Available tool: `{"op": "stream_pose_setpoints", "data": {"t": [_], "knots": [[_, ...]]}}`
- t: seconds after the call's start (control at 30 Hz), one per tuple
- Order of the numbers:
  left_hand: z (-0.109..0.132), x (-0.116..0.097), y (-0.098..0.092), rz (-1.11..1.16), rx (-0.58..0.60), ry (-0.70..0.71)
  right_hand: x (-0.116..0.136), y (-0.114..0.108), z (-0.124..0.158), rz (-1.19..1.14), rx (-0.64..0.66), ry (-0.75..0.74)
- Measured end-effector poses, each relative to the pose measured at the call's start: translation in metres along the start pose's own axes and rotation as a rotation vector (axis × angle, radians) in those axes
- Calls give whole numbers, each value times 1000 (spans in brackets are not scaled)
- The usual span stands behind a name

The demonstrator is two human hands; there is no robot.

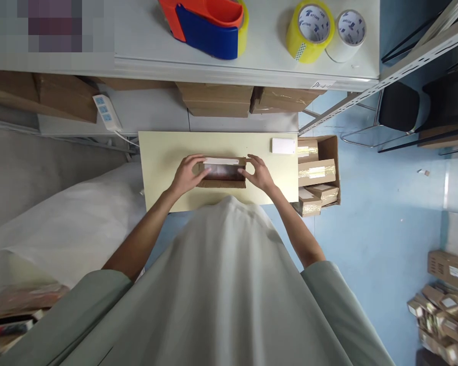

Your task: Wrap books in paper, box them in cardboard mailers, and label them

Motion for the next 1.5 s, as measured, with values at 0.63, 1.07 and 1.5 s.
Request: {"op": "stream_pose_setpoints", "data": {"t": [0.63,1.07,1.5], "knots": [[6,5,6,-39,-14,-112,-8,20,1,-77,-15,144],[23,19,18,186,-287,-380,-28,34,10,-483,-133,284],[25,22,33,241,-281,-331,-40,37,21,-391,-178,338]]}}
Point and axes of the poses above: each hand's wrist, its own z-axis away from the middle knuckle, its own y-axis out of the palm, x = y × z, the point moved 7 cm from there along -z, towards the middle knuckle, and after that the axes turned 11 degrees about x, right-handed, at the moved point
